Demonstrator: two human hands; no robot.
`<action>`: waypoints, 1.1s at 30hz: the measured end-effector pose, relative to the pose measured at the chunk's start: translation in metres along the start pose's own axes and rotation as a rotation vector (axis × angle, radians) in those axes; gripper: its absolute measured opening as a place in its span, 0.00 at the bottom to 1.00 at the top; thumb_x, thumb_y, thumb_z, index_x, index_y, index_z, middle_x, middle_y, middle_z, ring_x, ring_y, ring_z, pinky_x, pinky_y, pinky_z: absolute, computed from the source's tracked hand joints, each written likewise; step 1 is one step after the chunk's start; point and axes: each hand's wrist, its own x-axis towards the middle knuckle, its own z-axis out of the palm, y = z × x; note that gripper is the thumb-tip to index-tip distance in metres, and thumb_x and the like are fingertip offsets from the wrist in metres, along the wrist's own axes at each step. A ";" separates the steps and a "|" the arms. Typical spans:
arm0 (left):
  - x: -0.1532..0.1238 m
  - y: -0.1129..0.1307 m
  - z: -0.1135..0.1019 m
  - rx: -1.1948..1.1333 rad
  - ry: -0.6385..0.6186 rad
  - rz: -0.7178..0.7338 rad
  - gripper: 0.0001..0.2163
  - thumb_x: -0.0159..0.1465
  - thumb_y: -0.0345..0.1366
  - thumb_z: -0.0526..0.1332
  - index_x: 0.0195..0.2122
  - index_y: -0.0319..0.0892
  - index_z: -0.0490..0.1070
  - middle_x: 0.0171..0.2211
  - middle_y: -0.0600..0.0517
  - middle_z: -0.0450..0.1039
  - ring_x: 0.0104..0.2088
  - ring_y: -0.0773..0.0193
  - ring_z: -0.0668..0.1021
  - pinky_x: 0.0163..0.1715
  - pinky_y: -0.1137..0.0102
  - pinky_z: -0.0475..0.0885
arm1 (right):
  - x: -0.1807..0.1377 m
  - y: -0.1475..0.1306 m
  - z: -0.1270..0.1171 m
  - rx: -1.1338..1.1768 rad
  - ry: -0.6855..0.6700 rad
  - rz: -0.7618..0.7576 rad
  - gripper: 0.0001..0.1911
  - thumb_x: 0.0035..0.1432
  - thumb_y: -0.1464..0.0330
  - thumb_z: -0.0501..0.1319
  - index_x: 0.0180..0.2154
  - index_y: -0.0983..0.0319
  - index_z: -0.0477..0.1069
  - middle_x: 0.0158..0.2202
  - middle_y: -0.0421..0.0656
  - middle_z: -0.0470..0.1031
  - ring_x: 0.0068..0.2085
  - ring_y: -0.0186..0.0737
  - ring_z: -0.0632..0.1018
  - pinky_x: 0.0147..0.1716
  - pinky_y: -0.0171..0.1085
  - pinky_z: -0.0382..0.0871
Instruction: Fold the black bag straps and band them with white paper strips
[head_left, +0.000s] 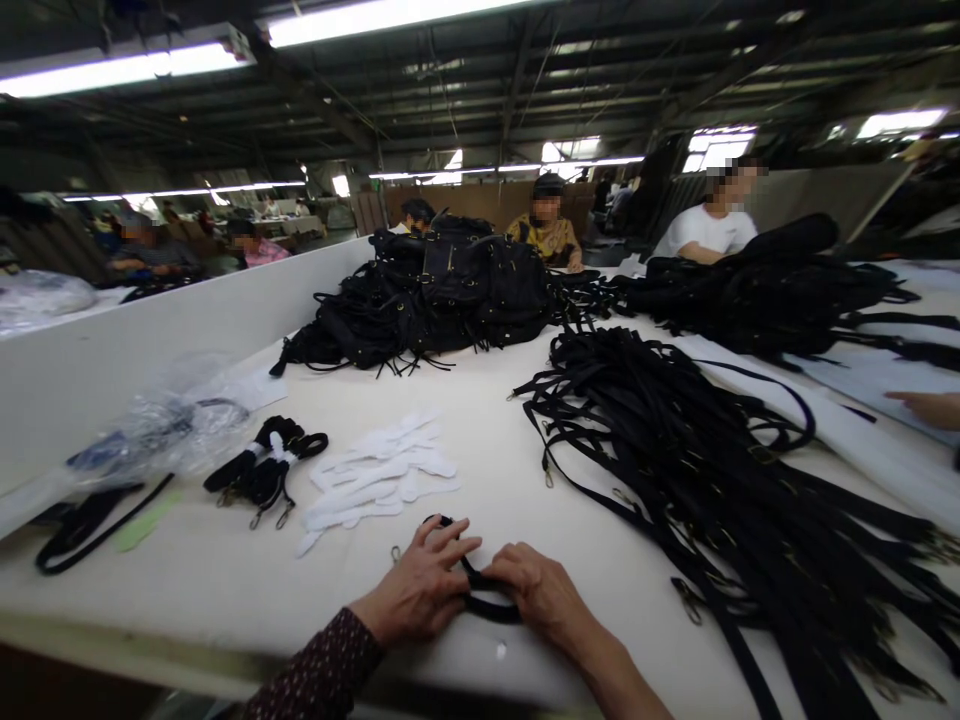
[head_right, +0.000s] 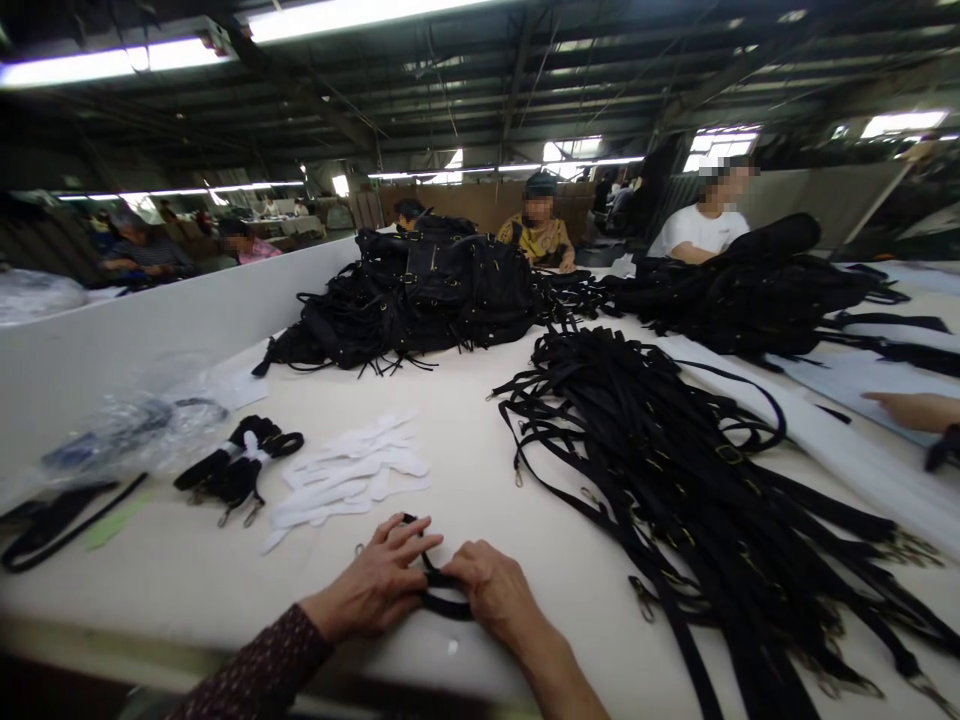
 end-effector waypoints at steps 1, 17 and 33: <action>0.003 -0.003 -0.002 -0.021 -0.028 0.017 0.04 0.63 0.36 0.61 0.39 0.50 0.73 0.55 0.53 0.74 0.63 0.53 0.67 0.67 0.46 0.48 | 0.000 0.000 -0.002 0.010 -0.013 -0.007 0.17 0.65 0.73 0.52 0.45 0.49 0.76 0.42 0.38 0.79 0.44 0.39 0.77 0.40 0.35 0.68; -0.022 0.006 0.004 -0.154 0.040 -0.192 0.14 0.66 0.36 0.57 0.52 0.49 0.68 0.52 0.48 0.75 0.51 0.55 0.73 0.54 0.54 0.67 | -0.004 -0.015 0.035 -0.083 0.221 -0.077 0.09 0.64 0.70 0.59 0.45 0.55 0.74 0.40 0.42 0.79 0.42 0.42 0.76 0.42 0.40 0.68; -0.010 -0.031 -0.019 -0.296 0.010 -0.465 0.19 0.63 0.30 0.55 0.55 0.48 0.70 0.51 0.49 0.76 0.54 0.57 0.74 0.59 0.56 0.69 | 0.001 -0.013 0.034 -0.067 0.215 -0.037 0.08 0.62 0.70 0.62 0.43 0.56 0.73 0.38 0.41 0.78 0.41 0.43 0.76 0.41 0.40 0.68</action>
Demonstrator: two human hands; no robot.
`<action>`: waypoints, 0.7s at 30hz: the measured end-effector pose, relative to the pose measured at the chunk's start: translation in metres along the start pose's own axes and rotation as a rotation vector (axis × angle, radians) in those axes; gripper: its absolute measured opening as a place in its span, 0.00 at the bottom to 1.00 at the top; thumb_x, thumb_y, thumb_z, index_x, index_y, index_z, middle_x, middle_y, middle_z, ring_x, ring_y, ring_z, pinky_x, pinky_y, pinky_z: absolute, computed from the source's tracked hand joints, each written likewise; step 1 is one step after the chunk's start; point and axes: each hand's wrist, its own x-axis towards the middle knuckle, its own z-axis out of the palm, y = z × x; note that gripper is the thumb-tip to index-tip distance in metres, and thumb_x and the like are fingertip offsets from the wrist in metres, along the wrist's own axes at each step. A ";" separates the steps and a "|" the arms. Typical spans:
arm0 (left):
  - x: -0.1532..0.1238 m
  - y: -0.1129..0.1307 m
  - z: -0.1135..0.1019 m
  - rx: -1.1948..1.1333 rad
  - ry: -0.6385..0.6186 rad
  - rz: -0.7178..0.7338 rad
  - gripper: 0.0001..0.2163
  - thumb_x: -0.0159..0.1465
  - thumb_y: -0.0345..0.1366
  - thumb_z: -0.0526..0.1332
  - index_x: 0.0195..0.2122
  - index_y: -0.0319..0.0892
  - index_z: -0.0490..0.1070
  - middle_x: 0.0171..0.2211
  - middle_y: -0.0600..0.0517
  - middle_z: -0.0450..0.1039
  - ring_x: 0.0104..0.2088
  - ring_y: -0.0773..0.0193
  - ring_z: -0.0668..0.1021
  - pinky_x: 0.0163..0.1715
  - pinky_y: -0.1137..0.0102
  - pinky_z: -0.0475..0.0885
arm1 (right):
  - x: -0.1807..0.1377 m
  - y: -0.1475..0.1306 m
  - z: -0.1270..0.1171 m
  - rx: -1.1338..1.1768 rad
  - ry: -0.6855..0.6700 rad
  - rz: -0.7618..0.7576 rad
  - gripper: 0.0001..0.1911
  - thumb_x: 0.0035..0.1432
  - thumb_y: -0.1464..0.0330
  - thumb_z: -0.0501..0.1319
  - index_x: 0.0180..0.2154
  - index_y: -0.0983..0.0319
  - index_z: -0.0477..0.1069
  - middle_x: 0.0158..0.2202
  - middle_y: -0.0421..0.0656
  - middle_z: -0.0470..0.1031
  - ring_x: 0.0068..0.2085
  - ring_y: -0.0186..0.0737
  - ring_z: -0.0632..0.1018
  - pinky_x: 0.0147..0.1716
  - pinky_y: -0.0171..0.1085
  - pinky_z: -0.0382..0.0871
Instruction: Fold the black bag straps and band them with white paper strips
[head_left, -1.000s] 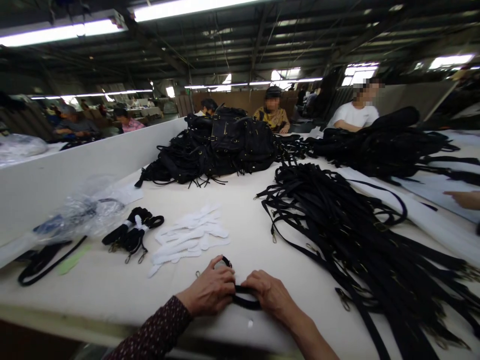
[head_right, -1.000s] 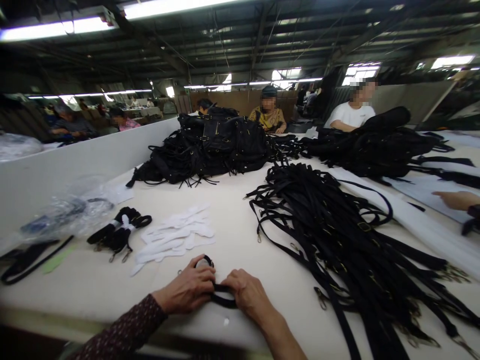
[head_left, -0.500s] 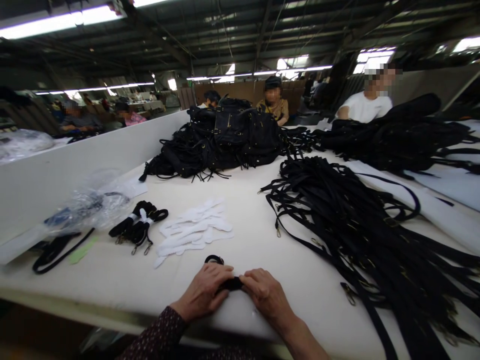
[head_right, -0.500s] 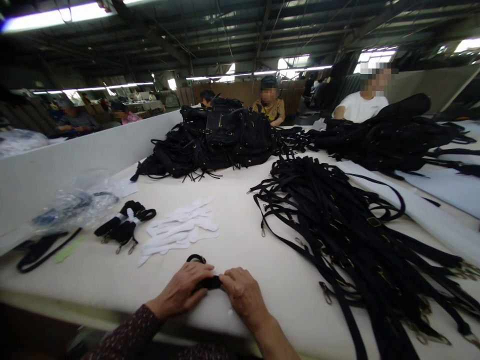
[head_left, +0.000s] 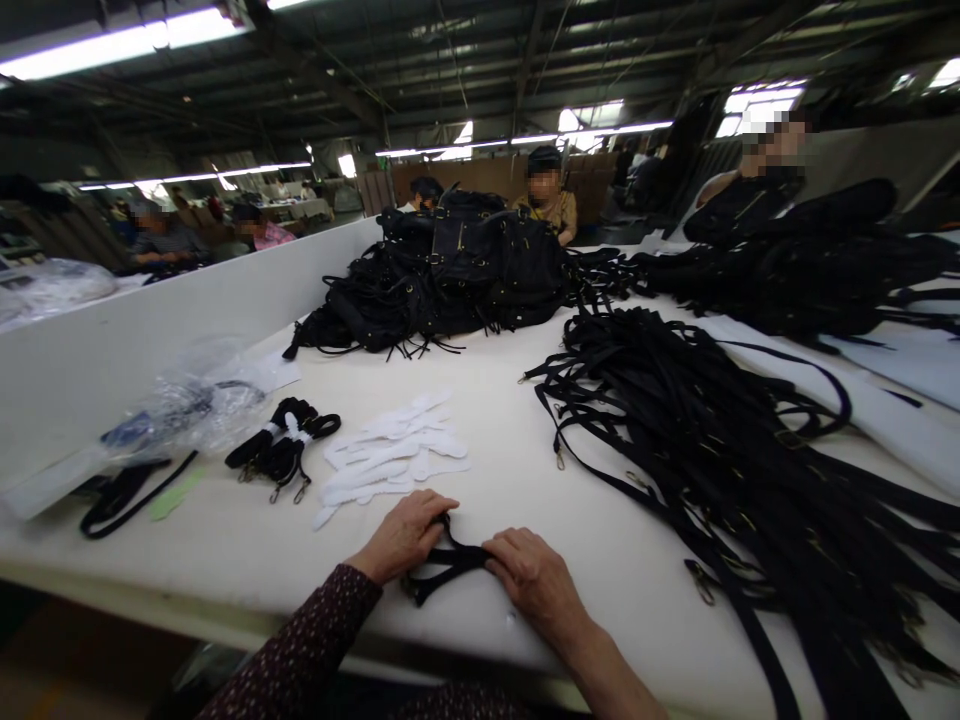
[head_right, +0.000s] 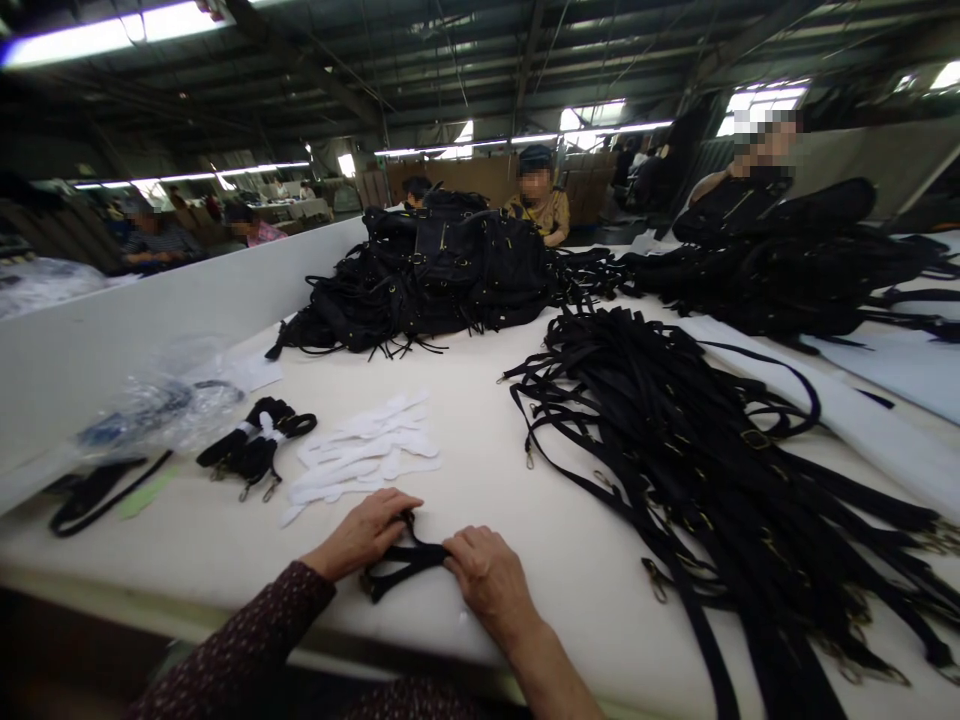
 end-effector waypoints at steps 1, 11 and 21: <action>-0.002 0.002 -0.002 -0.022 0.007 -0.027 0.17 0.64 0.32 0.53 0.53 0.48 0.71 0.48 0.49 0.77 0.51 0.58 0.75 0.56 0.58 0.71 | 0.000 -0.001 0.000 -0.012 0.001 0.014 0.07 0.62 0.69 0.62 0.43 0.56 0.73 0.38 0.41 0.78 0.40 0.43 0.75 0.41 0.41 0.68; -0.061 0.013 0.036 0.162 0.065 -0.124 0.41 0.58 0.37 0.63 0.70 0.52 0.43 0.70 0.46 0.54 0.68 0.50 0.60 0.66 0.48 0.60 | -0.001 -0.001 0.004 -0.006 0.051 -0.015 0.08 0.64 0.69 0.60 0.45 0.57 0.72 0.38 0.42 0.78 0.40 0.43 0.75 0.41 0.41 0.66; -0.056 -0.008 0.022 -0.033 0.050 -0.035 0.34 0.63 0.29 0.56 0.68 0.53 0.45 0.61 0.49 0.68 0.59 0.59 0.71 0.63 0.55 0.68 | -0.001 -0.005 -0.012 0.165 -0.057 -0.093 0.14 0.59 0.64 0.66 0.46 0.57 0.71 0.45 0.41 0.80 0.45 0.44 0.76 0.45 0.43 0.69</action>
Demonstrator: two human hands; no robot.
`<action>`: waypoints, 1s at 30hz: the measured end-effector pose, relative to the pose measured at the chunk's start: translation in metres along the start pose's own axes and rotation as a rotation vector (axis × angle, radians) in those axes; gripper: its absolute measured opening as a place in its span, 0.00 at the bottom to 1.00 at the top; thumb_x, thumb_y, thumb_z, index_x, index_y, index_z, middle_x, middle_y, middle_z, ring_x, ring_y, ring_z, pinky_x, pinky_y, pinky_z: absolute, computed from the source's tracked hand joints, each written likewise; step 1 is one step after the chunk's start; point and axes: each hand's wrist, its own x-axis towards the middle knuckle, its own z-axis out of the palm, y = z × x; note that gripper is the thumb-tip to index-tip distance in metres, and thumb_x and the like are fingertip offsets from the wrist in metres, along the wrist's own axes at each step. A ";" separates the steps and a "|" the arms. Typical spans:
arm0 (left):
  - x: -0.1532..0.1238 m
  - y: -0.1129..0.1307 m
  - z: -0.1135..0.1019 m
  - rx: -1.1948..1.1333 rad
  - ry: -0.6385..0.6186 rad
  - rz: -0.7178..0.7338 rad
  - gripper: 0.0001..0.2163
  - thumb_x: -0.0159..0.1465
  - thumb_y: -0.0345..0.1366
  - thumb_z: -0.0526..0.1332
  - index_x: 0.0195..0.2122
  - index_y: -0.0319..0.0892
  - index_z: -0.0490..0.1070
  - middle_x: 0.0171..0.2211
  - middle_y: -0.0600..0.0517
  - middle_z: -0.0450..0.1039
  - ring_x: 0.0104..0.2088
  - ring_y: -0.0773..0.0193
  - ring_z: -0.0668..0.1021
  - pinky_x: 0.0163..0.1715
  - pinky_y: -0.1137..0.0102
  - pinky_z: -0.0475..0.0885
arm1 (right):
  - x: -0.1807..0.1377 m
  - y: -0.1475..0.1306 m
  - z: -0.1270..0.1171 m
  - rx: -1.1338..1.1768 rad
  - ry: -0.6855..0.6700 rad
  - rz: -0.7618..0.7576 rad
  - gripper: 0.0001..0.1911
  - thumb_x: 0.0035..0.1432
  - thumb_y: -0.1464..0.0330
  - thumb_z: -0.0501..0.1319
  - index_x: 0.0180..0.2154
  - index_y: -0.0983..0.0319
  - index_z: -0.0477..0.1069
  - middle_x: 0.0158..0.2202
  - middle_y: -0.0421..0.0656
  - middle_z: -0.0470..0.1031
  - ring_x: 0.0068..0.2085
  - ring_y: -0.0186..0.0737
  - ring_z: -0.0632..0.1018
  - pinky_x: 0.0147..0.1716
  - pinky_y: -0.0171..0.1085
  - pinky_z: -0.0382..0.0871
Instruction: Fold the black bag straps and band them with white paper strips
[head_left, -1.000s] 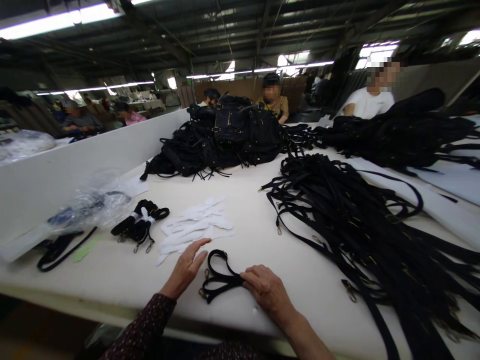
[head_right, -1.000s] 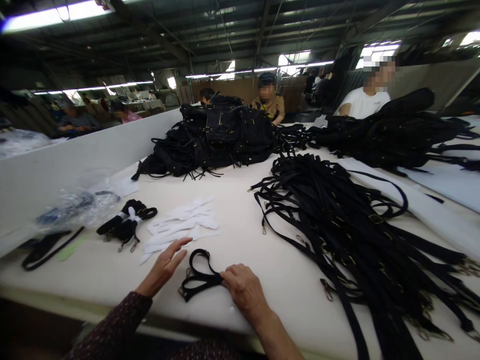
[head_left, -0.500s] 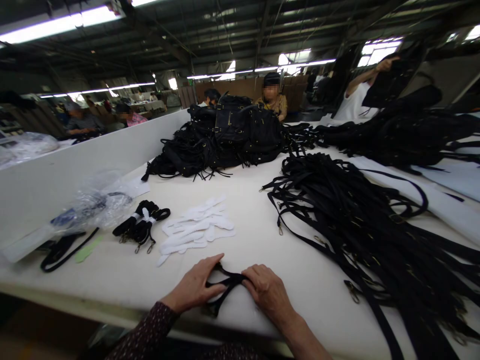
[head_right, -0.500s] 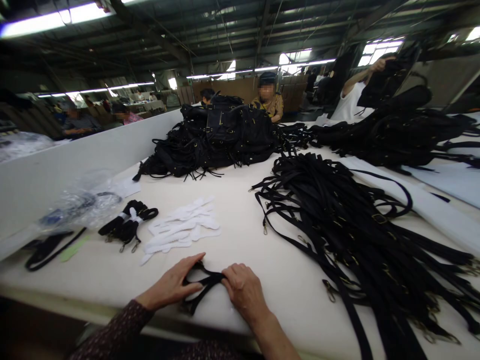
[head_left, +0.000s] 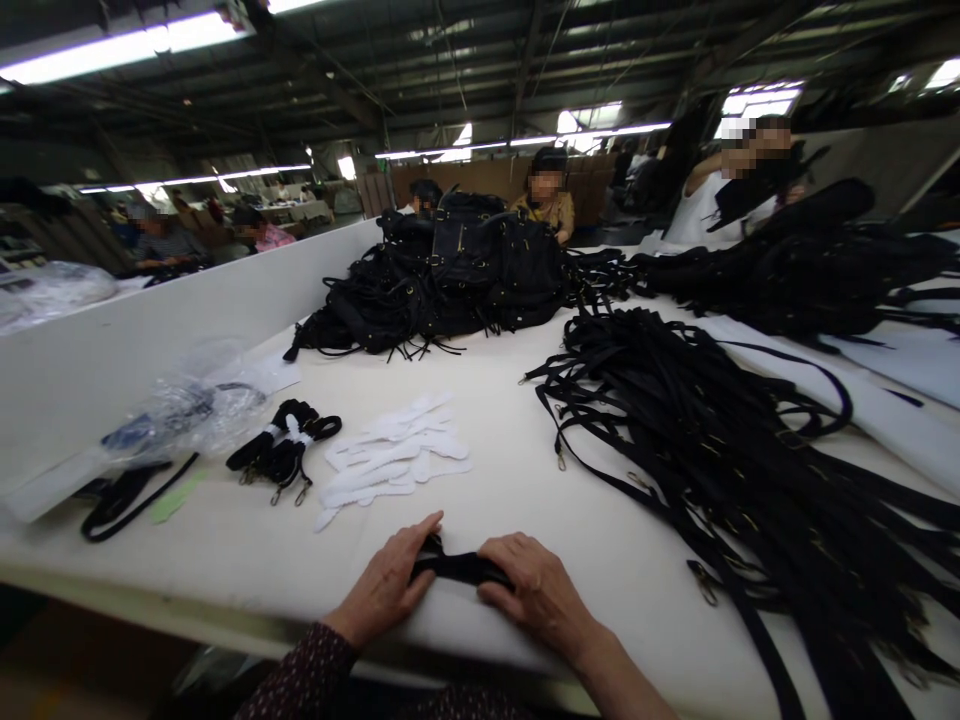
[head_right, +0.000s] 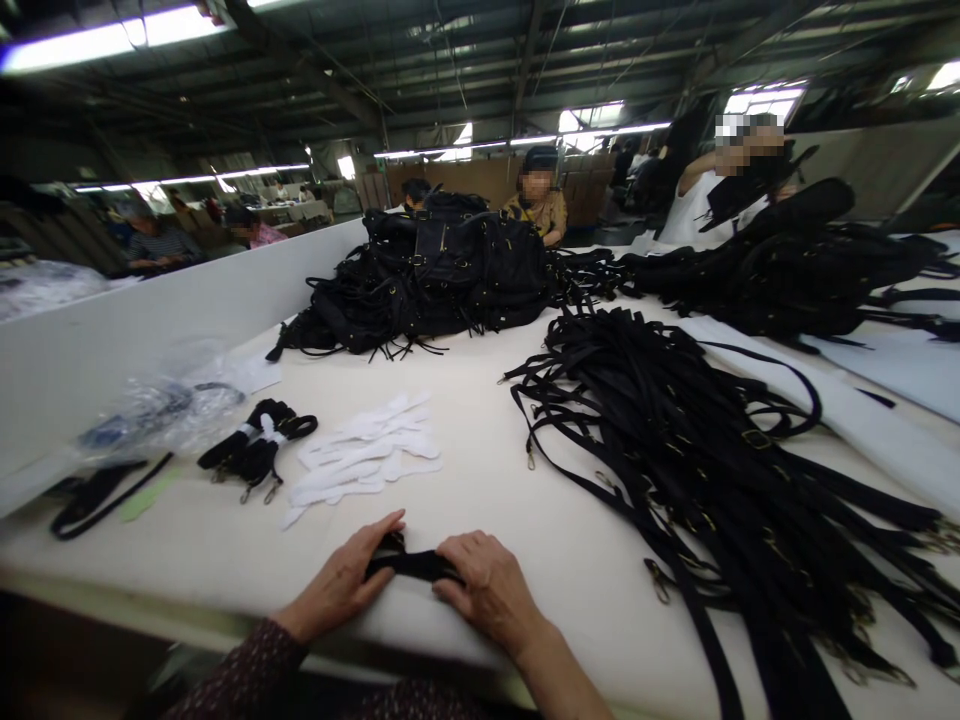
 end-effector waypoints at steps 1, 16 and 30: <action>0.000 0.000 -0.001 -0.011 -0.003 0.001 0.34 0.63 0.29 0.56 0.69 0.53 0.44 0.60 0.49 0.68 0.58 0.59 0.71 0.62 0.55 0.68 | 0.000 0.000 -0.001 0.035 0.013 0.023 0.14 0.60 0.62 0.64 0.48 0.56 0.71 0.45 0.41 0.80 0.45 0.44 0.76 0.46 0.44 0.70; 0.005 0.007 0.005 0.063 0.059 0.042 0.15 0.65 0.30 0.55 0.52 0.48 0.69 0.49 0.47 0.74 0.50 0.55 0.74 0.53 0.54 0.73 | -0.001 0.011 -0.011 0.093 -0.012 0.156 0.11 0.63 0.73 0.56 0.43 0.56 0.75 0.41 0.40 0.80 0.44 0.40 0.77 0.46 0.40 0.71; 0.014 0.033 0.015 0.237 0.065 0.065 0.10 0.65 0.43 0.60 0.47 0.54 0.71 0.46 0.53 0.74 0.51 0.56 0.72 0.57 0.54 0.61 | 0.011 0.005 0.032 -0.116 0.159 -0.171 0.10 0.64 0.75 0.54 0.41 0.57 0.71 0.35 0.41 0.78 0.37 0.40 0.76 0.37 0.38 0.70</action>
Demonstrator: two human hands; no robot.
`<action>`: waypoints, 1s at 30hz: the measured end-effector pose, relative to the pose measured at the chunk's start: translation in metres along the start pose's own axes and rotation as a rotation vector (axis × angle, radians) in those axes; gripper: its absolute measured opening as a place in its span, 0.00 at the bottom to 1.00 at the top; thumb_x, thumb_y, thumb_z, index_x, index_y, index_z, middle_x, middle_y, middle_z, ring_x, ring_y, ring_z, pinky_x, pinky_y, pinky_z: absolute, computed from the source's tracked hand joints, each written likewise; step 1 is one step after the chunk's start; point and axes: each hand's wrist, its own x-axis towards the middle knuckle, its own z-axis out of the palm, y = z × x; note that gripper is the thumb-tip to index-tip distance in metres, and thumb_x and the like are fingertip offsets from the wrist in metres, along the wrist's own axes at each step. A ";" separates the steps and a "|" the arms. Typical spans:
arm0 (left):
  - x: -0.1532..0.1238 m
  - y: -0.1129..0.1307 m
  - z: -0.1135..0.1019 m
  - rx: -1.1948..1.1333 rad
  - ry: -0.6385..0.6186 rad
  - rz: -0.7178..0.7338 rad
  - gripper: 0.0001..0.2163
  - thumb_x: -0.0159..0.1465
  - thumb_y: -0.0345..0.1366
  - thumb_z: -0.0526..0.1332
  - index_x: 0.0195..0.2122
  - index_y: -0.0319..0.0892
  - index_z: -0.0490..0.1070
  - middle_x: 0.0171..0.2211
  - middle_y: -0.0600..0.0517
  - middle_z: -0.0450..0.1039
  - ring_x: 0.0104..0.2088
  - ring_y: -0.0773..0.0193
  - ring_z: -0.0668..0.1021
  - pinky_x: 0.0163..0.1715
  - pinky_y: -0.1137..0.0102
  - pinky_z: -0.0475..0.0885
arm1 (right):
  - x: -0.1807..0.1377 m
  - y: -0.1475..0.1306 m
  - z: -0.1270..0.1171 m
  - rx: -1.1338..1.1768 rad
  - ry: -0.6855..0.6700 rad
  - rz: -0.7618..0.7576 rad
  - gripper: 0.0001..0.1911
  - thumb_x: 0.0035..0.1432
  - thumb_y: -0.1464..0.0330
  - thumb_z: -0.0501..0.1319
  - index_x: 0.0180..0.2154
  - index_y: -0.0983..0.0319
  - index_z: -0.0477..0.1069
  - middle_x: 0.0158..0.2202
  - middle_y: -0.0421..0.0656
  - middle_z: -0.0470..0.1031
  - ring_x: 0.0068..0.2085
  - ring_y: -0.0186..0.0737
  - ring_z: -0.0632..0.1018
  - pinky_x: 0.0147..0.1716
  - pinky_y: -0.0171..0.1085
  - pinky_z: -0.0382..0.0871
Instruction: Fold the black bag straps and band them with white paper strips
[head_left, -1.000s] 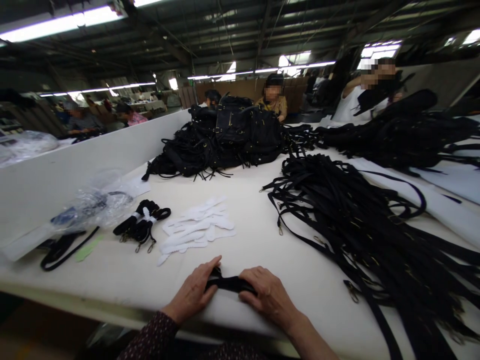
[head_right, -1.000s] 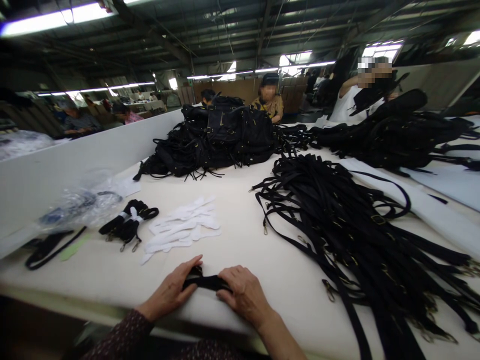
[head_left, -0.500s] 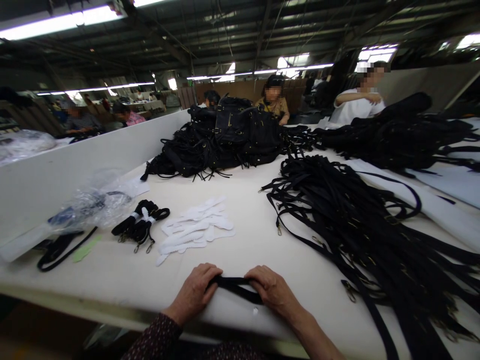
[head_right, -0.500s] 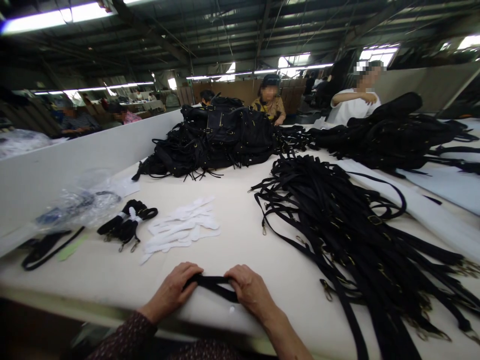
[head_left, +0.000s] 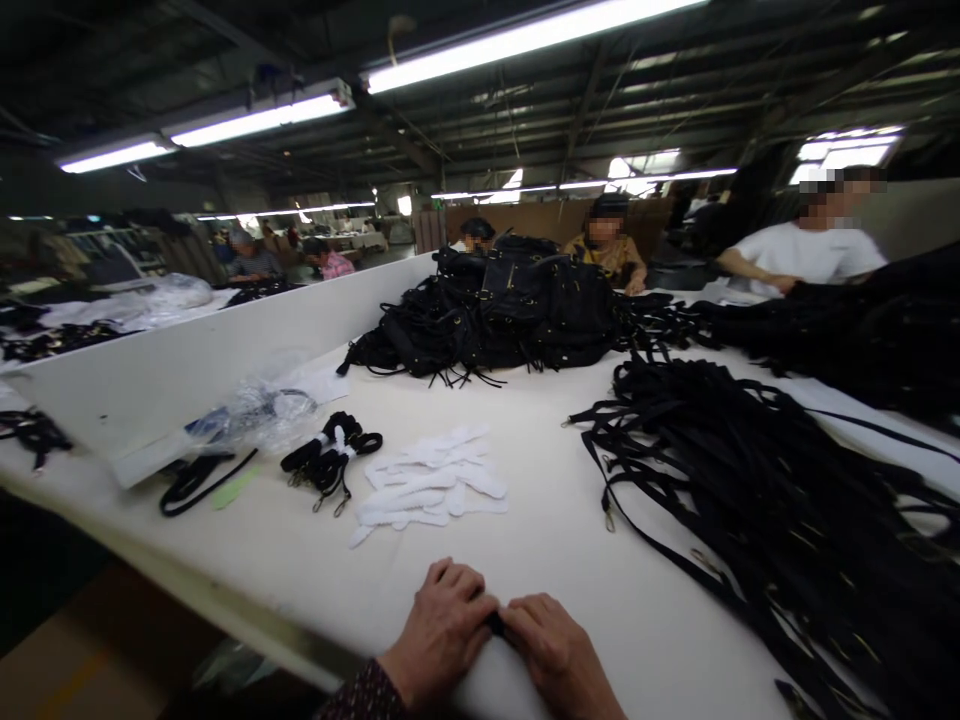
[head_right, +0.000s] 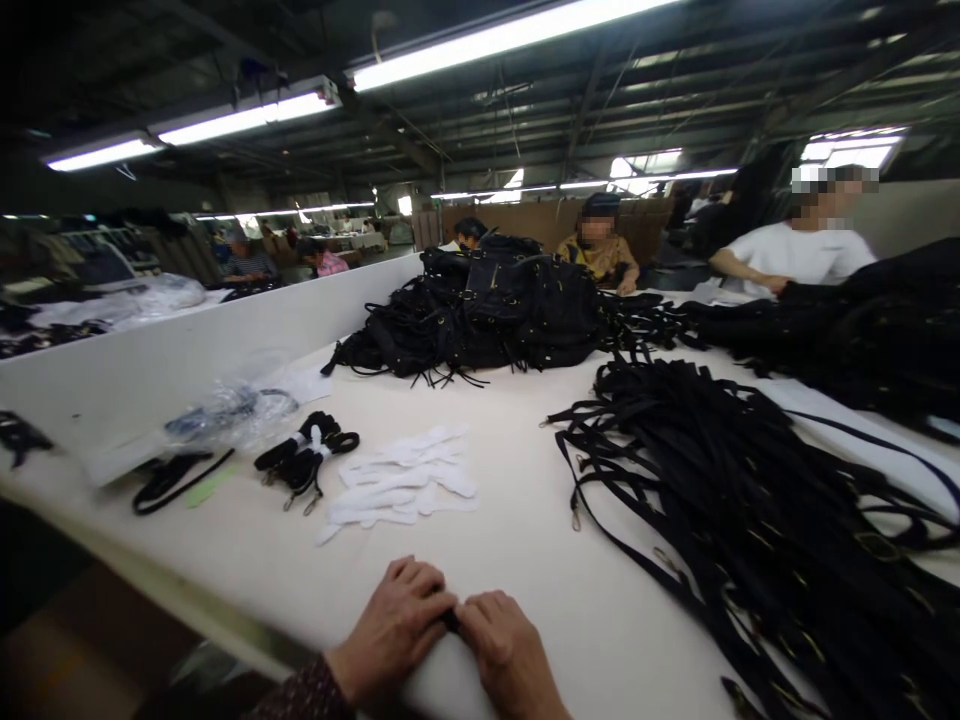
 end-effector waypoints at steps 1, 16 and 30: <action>0.003 0.001 0.001 0.008 0.000 -0.014 0.08 0.66 0.44 0.59 0.45 0.54 0.72 0.43 0.54 0.74 0.49 0.58 0.73 0.54 0.56 0.62 | 0.001 0.004 0.001 0.005 0.004 -0.018 0.10 0.65 0.75 0.54 0.41 0.56 0.71 0.34 0.40 0.77 0.36 0.40 0.76 0.37 0.38 0.70; 0.031 -0.017 -0.040 0.107 -0.175 -0.203 0.16 0.59 0.52 0.62 0.38 0.44 0.78 0.39 0.46 0.77 0.42 0.49 0.77 0.44 0.52 0.69 | 0.071 0.015 -0.006 0.052 -0.172 -0.080 0.08 0.66 0.72 0.55 0.40 0.56 0.72 0.36 0.40 0.78 0.38 0.38 0.76 0.37 0.37 0.71; -0.005 -0.041 0.006 -0.139 0.119 -0.221 0.05 0.63 0.36 0.60 0.40 0.50 0.71 0.40 0.53 0.74 0.43 0.57 0.72 0.41 0.60 0.63 | 0.102 0.007 -0.001 0.187 -0.260 0.001 0.06 0.65 0.66 0.58 0.40 0.55 0.74 0.38 0.40 0.80 0.40 0.38 0.79 0.41 0.36 0.75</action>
